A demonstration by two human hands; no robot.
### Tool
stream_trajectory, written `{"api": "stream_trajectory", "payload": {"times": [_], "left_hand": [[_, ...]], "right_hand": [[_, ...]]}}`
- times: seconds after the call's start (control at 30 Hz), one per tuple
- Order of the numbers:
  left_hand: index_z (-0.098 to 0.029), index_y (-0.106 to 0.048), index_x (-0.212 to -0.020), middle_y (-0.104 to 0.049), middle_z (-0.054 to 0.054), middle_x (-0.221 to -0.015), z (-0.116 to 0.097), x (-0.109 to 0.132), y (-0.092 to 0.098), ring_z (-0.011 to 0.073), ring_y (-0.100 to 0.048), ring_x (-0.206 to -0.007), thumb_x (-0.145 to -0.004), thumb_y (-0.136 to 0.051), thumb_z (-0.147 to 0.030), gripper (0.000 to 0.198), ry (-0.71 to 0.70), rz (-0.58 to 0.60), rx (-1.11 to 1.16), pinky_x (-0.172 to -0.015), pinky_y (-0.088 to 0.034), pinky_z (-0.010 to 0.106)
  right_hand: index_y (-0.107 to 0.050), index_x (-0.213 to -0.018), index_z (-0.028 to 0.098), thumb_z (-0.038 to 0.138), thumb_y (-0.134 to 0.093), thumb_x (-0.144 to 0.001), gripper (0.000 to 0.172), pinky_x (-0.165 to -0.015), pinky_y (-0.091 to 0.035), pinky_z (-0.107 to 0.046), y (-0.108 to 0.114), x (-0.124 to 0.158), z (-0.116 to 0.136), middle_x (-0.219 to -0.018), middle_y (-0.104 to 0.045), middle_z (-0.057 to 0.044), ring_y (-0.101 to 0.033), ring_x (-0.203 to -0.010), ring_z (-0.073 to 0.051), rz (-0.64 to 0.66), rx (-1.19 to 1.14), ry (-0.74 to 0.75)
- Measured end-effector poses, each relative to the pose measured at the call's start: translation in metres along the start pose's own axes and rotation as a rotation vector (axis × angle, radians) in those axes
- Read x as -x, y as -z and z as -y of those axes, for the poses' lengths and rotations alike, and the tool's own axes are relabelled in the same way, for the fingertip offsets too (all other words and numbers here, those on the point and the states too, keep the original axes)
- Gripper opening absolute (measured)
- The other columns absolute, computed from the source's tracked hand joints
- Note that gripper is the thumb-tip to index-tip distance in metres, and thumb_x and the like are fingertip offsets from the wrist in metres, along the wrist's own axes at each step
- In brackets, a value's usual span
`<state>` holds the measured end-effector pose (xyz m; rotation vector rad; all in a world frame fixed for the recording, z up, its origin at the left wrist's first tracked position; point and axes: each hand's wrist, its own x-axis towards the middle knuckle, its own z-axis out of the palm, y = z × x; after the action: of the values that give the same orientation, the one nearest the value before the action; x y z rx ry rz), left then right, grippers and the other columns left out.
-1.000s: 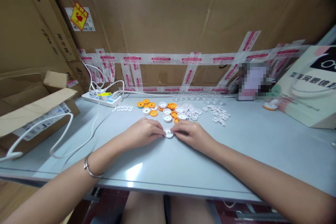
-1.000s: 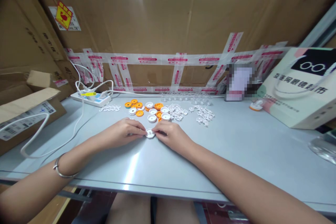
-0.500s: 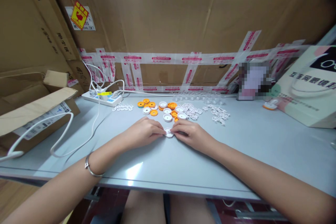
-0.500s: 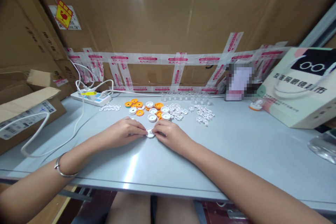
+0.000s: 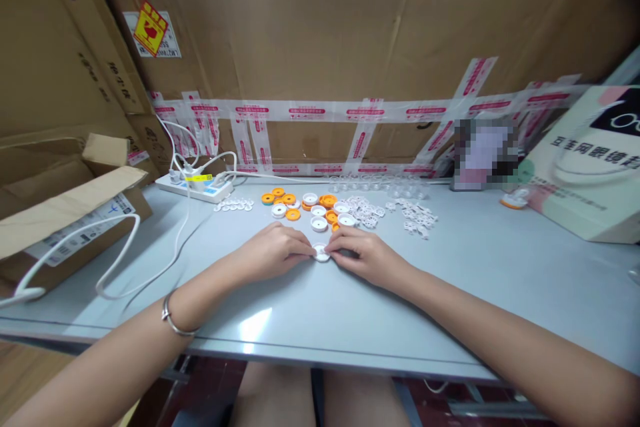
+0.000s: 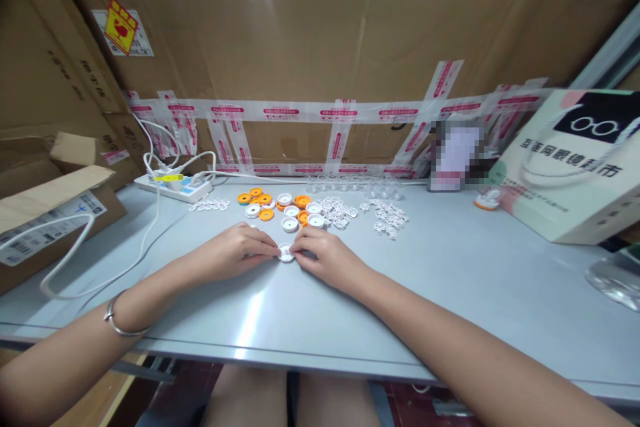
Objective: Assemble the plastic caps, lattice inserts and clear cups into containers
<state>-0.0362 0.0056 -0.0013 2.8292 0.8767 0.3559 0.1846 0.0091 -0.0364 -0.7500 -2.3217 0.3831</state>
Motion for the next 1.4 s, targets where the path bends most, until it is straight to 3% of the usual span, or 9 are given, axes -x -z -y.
{"api": "stream_trajectory", "payload": {"times": [1.1,1.27,1.4], "left_hand": [[-0.020,-0.067,-0.100,-0.070,0.004,-0.098,0.0033,0.0007,-0.0017,0.0168,-0.064,-0.089,-0.088,-0.048,-0.017,0.023,-0.006,-0.016,-0.003,-0.078,-0.042,0.029],[-0.018,-0.067,-0.100,-0.071,0.005,-0.095,0.0058,-0.0007,-0.0015,0.0160,-0.064,-0.085,-0.088,-0.048,-0.017,0.023,-0.013,-0.037,0.035,-0.077,-0.044,0.028],[-0.017,-0.067,-0.098,-0.071,0.006,-0.090,0.0071,-0.0013,-0.0013,0.0150,-0.064,-0.081,-0.088,-0.047,-0.017,0.023,-0.003,-0.080,0.059,-0.074,-0.045,0.028]], "right_hand": [[-0.067,-0.083,0.019,0.013,-0.055,-0.077,0.015,-0.077,-0.049,-0.030,0.0007,0.0017,-0.0001,-0.088,-0.064,-0.006,-0.061,-0.083,-0.016,0.009,-0.074,-0.082],[-0.067,-0.082,0.018,0.015,-0.056,-0.076,0.013,-0.073,-0.049,-0.028,0.0001,-0.0009,0.0000,-0.081,-0.066,-0.005,-0.061,-0.077,-0.015,-0.041,-0.152,-0.132],[-0.066,-0.080,0.019,0.019,-0.055,-0.078,0.011,-0.070,-0.049,-0.028,0.0040,-0.0027,0.0027,-0.080,-0.067,-0.004,-0.061,-0.074,-0.014,-0.155,-0.204,-0.191]]}}
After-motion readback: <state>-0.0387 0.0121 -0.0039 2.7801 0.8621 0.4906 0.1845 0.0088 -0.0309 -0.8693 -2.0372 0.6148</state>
